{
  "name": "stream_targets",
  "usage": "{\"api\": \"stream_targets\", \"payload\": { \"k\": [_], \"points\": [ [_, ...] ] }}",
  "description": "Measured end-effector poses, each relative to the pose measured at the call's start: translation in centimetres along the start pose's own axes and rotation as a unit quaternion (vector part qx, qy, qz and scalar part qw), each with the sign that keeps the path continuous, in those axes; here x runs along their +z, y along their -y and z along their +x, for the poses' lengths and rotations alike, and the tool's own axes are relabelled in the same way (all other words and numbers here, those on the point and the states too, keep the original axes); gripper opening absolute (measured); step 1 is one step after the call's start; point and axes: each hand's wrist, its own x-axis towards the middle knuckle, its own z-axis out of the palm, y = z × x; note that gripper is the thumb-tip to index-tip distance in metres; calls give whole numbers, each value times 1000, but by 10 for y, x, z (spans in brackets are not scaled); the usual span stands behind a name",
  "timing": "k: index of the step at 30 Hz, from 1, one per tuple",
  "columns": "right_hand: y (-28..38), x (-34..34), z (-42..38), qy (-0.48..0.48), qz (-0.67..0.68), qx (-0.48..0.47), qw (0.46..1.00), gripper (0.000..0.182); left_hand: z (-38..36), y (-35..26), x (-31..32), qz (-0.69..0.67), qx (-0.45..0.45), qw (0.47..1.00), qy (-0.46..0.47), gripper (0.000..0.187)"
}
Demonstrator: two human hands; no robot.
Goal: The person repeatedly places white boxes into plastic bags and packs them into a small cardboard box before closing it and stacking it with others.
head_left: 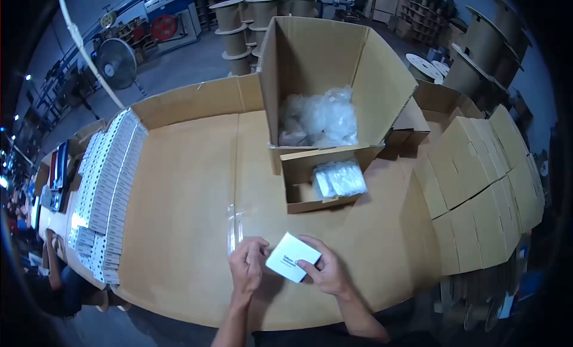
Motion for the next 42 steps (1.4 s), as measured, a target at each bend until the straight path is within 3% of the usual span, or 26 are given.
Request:
{"api": "stream_targets", "payload": {
  "k": [2, 3, 5, 8, 10, 13, 15, 16, 17, 22, 24, 28, 33, 36, 39, 40, 42],
  "points": [
    [-10, -4, -2, -32, -10, -40, 999, 52, 44, -30, -14, 118, 140, 983, 33, 21],
    [-3, -48, -11, -48, -1, -15, 999, 52, 65, -59, 28, 153, 183, 969, 60, 17],
    [-5, -70, -9, -73, 12, 2, 997, 51, 119, -96, 54, 222, 291, 925, 101, 11],
    [0, -98, -4, -77, 23, 42, 996, 51, 209, -124, 115, 246, 342, 880, 218, 13],
    [-2, -108, -3, -83, 25, 37, 996, 51, 268, -115, 154, 369, 220, 838, 338, 22],
    [-18, -126, 1, -92, -31, -9, 995, 51, 331, -69, 212, 470, 197, 678, 530, 42],
    [-13, -131, 1, -97, 4, 32, 995, 51, 326, -49, 240, 436, 96, 682, 579, 66],
    [-9, -134, 0, -94, 22, 66, 993, 52, 330, -26, 253, 411, 84, 652, 632, 81],
    [-8, -137, -1, -92, 39, 101, 990, 52, 337, -2, 261, 324, 44, 635, 700, 70],
    [-19, -150, -1, -86, -5, 71, 994, 53, 338, -8, 256, 428, 134, 655, 608, 39],
    [-13, -154, -2, -75, 13, 107, 991, 52, 349, -29, 241, 387, 120, 731, 549, 32],
    [-18, -158, -2, -87, 20, 53, 995, 53, 349, -53, 227, 360, 78, 847, 385, 32],
    [0, -150, 2, -121, 12, 26, 992, 45, 348, -31, 221, 244, 89, 901, 349, 35],
    [19, -157, -1, -114, -56, 34, 991, 28, 339, -37, 218, 156, 83, 934, 312, 28],
    [43, -180, 18, -89, -172, -140, 971, 25, 329, -51, 210, 44, 18, 951, 305, 22],
    [76, -171, 28, -148, -193, -120, 962, 26, 335, -39, 211, -18, -1, 953, 302, 19],
    [101, -173, 56, -186, -277, -201, 921, 21, 321, -61, 205, -87, -40, 957, 274, 20]
  ]
}}
